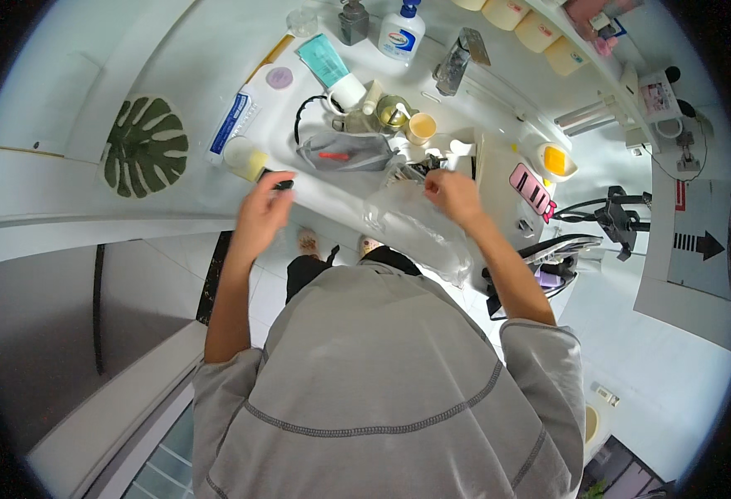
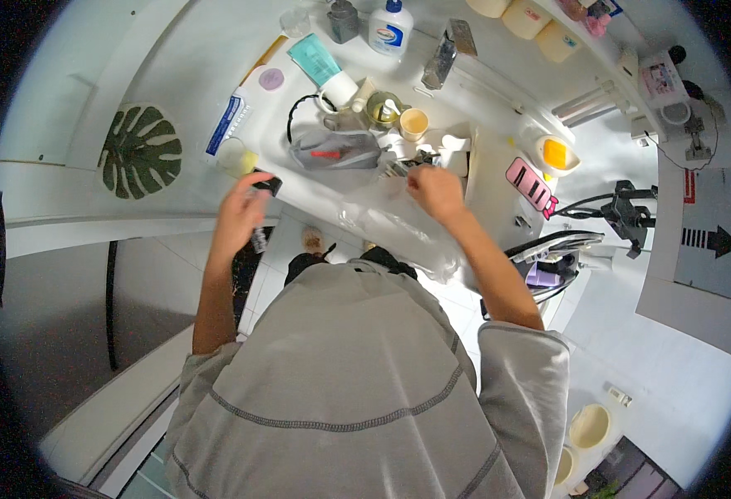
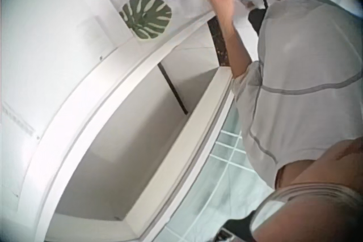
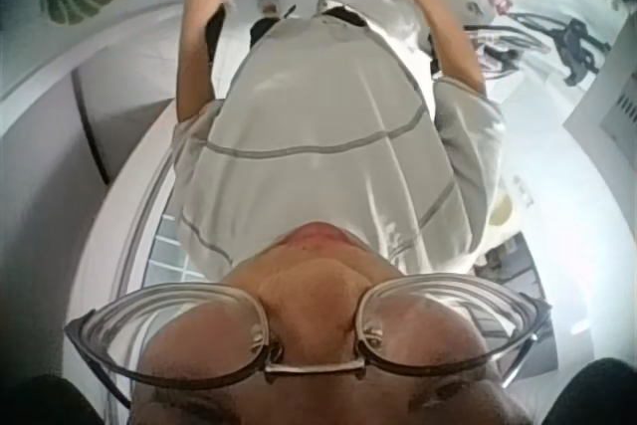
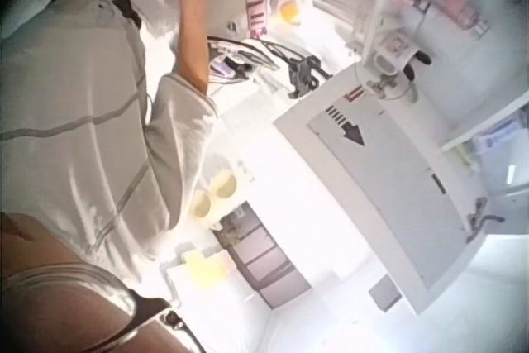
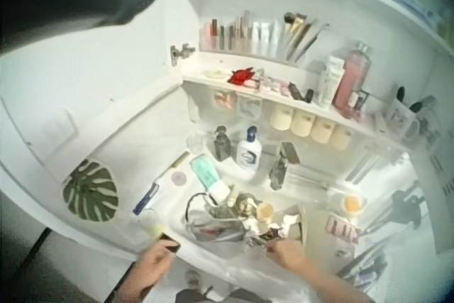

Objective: The person installs clear plastic hooks inside a white bathroom cabinet. They peel off backing strips from the adhesive backs of the hooks and press them onto the cabinet door and interior wall. The person repeats this process for multiple hooks, ensuring they are aligned and securely attached.

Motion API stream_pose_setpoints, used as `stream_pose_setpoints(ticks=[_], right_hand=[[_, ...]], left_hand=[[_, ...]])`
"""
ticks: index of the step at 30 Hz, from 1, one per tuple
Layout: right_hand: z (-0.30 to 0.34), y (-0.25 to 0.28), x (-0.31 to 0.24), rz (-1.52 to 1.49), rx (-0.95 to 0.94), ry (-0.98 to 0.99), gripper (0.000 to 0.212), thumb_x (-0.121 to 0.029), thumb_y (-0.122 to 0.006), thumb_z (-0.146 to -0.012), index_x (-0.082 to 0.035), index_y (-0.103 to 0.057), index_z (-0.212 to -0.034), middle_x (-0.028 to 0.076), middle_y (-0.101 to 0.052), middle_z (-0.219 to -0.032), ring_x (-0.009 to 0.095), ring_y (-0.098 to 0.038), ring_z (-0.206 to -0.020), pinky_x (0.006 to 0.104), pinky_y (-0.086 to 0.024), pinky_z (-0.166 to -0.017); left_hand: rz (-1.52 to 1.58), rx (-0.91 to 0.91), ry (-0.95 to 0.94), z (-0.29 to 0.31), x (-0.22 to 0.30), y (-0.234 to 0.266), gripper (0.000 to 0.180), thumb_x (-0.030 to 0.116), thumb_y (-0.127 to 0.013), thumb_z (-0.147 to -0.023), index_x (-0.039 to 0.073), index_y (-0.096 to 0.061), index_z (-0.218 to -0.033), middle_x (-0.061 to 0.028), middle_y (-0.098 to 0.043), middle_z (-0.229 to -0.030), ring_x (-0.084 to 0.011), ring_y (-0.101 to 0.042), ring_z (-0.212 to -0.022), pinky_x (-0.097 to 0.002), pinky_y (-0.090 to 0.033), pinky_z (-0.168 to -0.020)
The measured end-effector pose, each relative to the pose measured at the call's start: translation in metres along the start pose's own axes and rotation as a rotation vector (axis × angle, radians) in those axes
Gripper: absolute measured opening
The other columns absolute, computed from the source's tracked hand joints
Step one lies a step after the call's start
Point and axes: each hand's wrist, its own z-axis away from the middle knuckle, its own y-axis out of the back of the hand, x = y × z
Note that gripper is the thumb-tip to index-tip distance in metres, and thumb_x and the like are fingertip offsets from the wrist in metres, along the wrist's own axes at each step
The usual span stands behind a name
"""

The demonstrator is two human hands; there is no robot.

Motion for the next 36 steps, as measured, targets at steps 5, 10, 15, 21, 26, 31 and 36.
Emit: stream_pose_setpoints(ticks=[5,10,15,21,26,31,36], right_hand=[[0.024,-0.099,0.005,0.125,-0.048,-0.047,0.011,-0.016,-0.057,-0.078,-0.009,-0.065,-0.079,0.01,-0.062,-0.083,0.03,-0.063,-0.077,0.0418,-0.051,-0.066],[0.049,-0.1,0.005,-0.025,-0.054,-0.037,0.012,-0.015,-0.056,-0.08,-0.006,-0.064,-0.083,0.01,-0.062,-0.096,0.032,-0.061,-0.087,0.0418,-0.05,-0.073],[0.068,-0.101,0.005,-0.217,0.048,0.071,0.026,-0.004,-0.047,-0.08,-0.004,-0.054,-0.104,0.017,-0.062,-0.097,0.036,-0.059,-0.093,0.0459,-0.05,-0.072],[0.063,-0.092,-0.01,-0.383,-0.059,-0.083,0.046,-0.001,-0.049,-0.075,-0.006,-0.033,-0.118,0.026,-0.06,-0.084,0.043,-0.058,-0.076,0.0514,-0.044,-0.067],[0.073,-0.083,-0.021,-0.976,0.115,-0.208,0.037,-0.013,-0.055,-0.085,-0.004,-0.039,-0.118,0.016,-0.054,-0.105,0.024,-0.053,-0.098,0.0358,-0.041,-0.088],[0.074,-0.084,0.007,-0.637,0.131,-0.268,0.033,-0.01,-0.057,-0.08,-0.008,-0.046,-0.112,0.018,-0.064,-0.088,0.036,-0.062,-0.086,0.0407,-0.048,-0.074],[0.069,0.004,0.002,-0.14,0.423,-0.487,0.017,-0.009,-0.056,-0.08,-0.011,-0.06,-0.096,0.015,-0.066,-0.078,0.036,-0.063,-0.073,0.0438,-0.049,-0.063]], left_hand=[[-0.396,-0.343,-0.171,-0.032,0.004,-0.062,0.036,0.019,-0.059,-0.086,0.011,-0.053,-0.121,-0.0049,-0.047,-0.055,-0.0147,-0.044,-0.049,-0.0302,-0.035,-0.047],[-0.521,-0.45,-0.222,-0.049,0.0,-0.081,0.038,0.026,-0.06,-0.084,0.013,-0.053,-0.119,-0.0111,-0.057,-0.063,-0.0274,-0.055,-0.057,-0.0372,-0.041,-0.055],[-0.702,-0.59,-0.385,-0.058,-0.028,-0.11,0.035,0.028,-0.059,-0.083,0.016,-0.056,-0.115,-0.0146,-0.064,-0.08,-0.0328,-0.062,-0.074,-0.043,-0.047,-0.064],[-0.883,-0.738,-0.411,-0.071,-0.033,-0.162,0.028,0.026,-0.06,-0.079,0.019,-0.064,-0.105,-0.012,-0.066,-0.088,-0.0319,-0.063,-0.082,-0.0445,-0.049,-0.069],[-0.947,-0.809,-0.393,-0.081,-0.039,-0.191,0.017,0.023,-0.061,-0.073,0.023,-0.07,-0.087,-0.0048,-0.068,-0.089,-0.027,-0.065,-0.084,-0.0418,-0.051,-0.07],[-1.215,-0.845,-0.435,-0.087,-0.051,-0.232,0.021,0.023,-0.062,-0.072,0.018,-0.072,-0.09,-0.0063,-0.068,-0.091,-0.0239,-0.065,-0.085,-0.0391,-0.052,-0.069],[-1.293,-0.762,-0.526,-0.079,-0.057,-0.228,0.029,0.029,-0.069,-0.069,0.014,-0.072,-0.093,-0.0096,-0.068,-0.095,-0.0253,-0.064,-0.089,-0.0404,-0.051,-0.075]])
